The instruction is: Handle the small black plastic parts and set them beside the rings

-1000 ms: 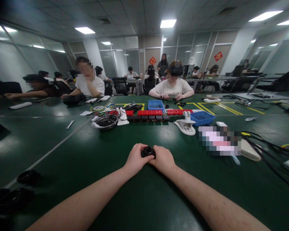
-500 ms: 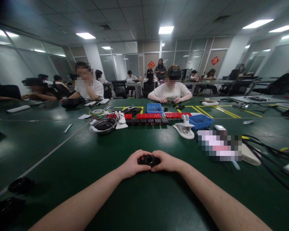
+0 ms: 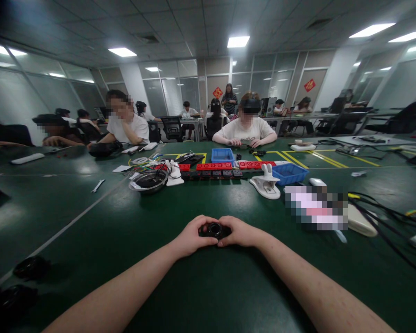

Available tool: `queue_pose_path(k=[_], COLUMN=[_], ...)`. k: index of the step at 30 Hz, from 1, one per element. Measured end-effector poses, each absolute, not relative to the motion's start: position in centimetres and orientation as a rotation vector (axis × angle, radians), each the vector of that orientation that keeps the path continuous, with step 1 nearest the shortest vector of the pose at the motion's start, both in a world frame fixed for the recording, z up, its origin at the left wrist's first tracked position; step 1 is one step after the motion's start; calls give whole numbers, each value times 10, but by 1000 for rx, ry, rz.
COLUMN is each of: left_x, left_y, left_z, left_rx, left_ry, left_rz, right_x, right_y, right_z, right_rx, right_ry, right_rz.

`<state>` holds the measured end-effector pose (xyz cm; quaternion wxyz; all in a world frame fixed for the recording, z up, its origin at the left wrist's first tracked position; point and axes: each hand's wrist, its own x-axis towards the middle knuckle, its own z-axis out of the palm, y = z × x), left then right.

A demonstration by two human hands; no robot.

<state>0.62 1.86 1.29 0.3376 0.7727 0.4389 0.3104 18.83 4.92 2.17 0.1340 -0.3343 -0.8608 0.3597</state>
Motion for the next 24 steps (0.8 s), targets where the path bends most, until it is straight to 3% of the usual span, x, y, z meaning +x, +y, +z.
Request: queue_pose_path(k=[9,19,24], left_x=[7,13,11], left_y=[19,19,20], left_z=[9,2,3], left_rx=[1983,1974,1959], left_ry=[1177,1461,1318], left_rz=[872,1058,997], right_x=[184,160,168], right_y=[47,34,35], right_z=[15,0,4], right_rx=[-1076,-1450,-1192], right_ry=[-2435,-2382,-2423], right_rz=[954,206,415])
